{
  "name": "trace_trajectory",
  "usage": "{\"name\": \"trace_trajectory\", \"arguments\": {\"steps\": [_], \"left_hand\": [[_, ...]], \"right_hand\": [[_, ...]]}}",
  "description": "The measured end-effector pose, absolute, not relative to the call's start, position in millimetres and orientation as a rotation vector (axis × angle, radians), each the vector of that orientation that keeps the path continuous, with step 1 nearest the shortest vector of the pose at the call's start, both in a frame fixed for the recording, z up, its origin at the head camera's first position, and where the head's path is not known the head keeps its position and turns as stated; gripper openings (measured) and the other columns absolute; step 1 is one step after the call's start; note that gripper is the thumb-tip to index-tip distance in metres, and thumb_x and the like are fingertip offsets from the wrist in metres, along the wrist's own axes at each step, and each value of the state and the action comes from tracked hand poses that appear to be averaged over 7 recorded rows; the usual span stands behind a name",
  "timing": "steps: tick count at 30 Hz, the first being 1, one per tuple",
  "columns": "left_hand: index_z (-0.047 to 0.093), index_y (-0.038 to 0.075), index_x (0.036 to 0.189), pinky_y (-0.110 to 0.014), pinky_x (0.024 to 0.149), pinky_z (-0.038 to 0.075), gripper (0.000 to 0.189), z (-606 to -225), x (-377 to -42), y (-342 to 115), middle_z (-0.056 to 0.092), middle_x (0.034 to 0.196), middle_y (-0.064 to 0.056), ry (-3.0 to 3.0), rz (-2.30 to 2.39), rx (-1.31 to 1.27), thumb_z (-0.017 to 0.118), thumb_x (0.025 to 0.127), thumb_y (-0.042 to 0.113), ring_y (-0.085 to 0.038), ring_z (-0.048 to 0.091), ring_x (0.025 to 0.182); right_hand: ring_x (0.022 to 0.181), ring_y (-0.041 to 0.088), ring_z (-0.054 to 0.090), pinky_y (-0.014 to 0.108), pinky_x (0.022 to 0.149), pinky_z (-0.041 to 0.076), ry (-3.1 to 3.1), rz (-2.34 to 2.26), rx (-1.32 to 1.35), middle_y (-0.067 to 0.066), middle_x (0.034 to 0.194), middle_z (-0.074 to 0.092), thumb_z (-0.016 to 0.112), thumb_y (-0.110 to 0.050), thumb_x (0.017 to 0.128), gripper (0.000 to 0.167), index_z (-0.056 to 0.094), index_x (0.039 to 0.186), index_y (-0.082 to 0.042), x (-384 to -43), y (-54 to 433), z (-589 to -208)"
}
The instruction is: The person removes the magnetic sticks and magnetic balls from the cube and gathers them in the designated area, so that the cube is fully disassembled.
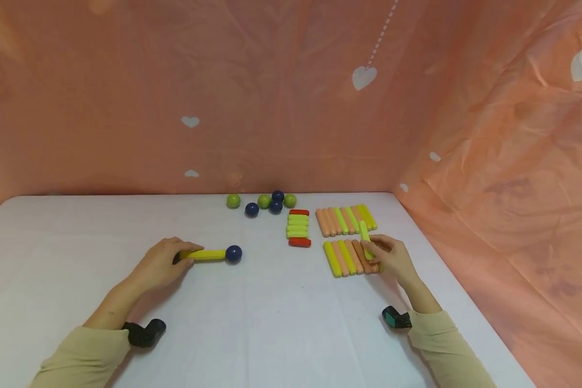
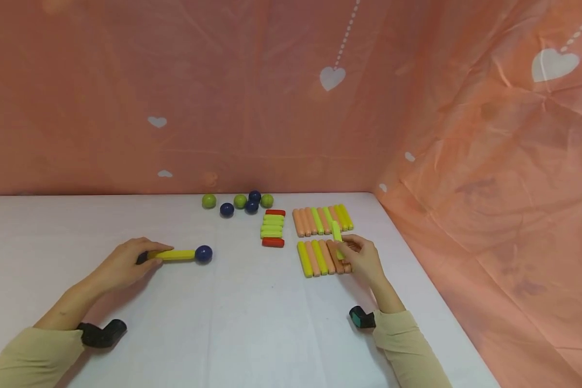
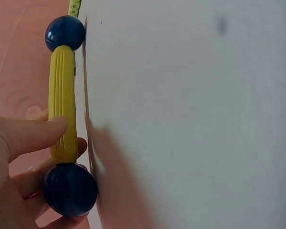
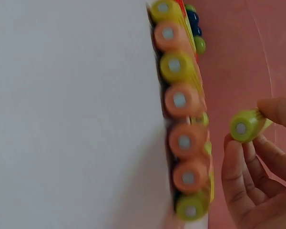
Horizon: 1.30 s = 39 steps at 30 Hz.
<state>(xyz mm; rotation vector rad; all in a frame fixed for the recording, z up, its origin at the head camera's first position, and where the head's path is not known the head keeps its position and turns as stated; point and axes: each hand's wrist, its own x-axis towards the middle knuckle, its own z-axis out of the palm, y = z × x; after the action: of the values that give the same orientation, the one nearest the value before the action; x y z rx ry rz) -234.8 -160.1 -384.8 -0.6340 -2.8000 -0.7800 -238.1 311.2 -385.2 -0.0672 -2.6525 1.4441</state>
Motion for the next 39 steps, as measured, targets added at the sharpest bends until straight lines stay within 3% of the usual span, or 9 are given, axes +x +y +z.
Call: {"name": "trace_trajectory", "arguments": {"steps": [10,18,29,39], "left_hand": [[0.069,0.006,0.113,-0.053,0.084,0.047,0.027,-386.8,-234.9,-156.1,0.065,0.100,-0.014,-2.825,-0.768,-0.639,0.065,0.087,0.006,-0.032,0.058,0.093],[0.069,0.006,0.114,-0.053,0.084,0.046,0.027,-387.5,-233.2,-154.5,0.063,0.098,-0.013,-2.843,-0.779,-0.607,0.065,0.088,0.007,-0.032,0.056,0.093],[0.069,0.006,0.115,-0.051,0.083,0.047,0.027,-386.8,-231.1,-150.5,0.063,0.096,-0.012,-2.871,-0.790,-0.599,0.065,0.088,0.009,-0.029,0.056,0.090],[0.069,0.008,0.117,-0.051,0.085,0.046,0.028,-384.8,-229.5,-144.3,0.062,0.098,-0.011,-2.897,-0.784,-0.575,0.064,0.089,0.010,-0.030,0.056,0.092]], "right_hand": [[0.076,0.006,0.058,0.024,0.070,0.051,-2.717,1.342,-0.141,0.019,0.112,0.064,0.060,-0.034,0.094,0.049,0.057,0.125,0.003,-239.2,335.6,-384.5],[0.065,0.009,0.061,0.024,0.061,0.050,-2.735,1.366,-0.185,0.009,0.097,0.065,0.060,-0.032,0.094,0.051,0.054,0.127,0.006,-238.1,347.1,-388.6],[0.071,0.011,0.053,0.022,0.059,0.047,-2.869,1.168,-0.346,0.008,0.093,0.063,0.061,-0.037,0.092,0.052,0.059,0.122,0.005,-241.1,351.4,-399.0],[0.075,0.007,0.057,0.020,0.061,0.047,-2.665,1.193,-0.235,0.018,0.103,0.067,0.061,-0.032,0.094,0.041,0.064,0.115,0.002,-242.5,323.7,-386.2]]}}
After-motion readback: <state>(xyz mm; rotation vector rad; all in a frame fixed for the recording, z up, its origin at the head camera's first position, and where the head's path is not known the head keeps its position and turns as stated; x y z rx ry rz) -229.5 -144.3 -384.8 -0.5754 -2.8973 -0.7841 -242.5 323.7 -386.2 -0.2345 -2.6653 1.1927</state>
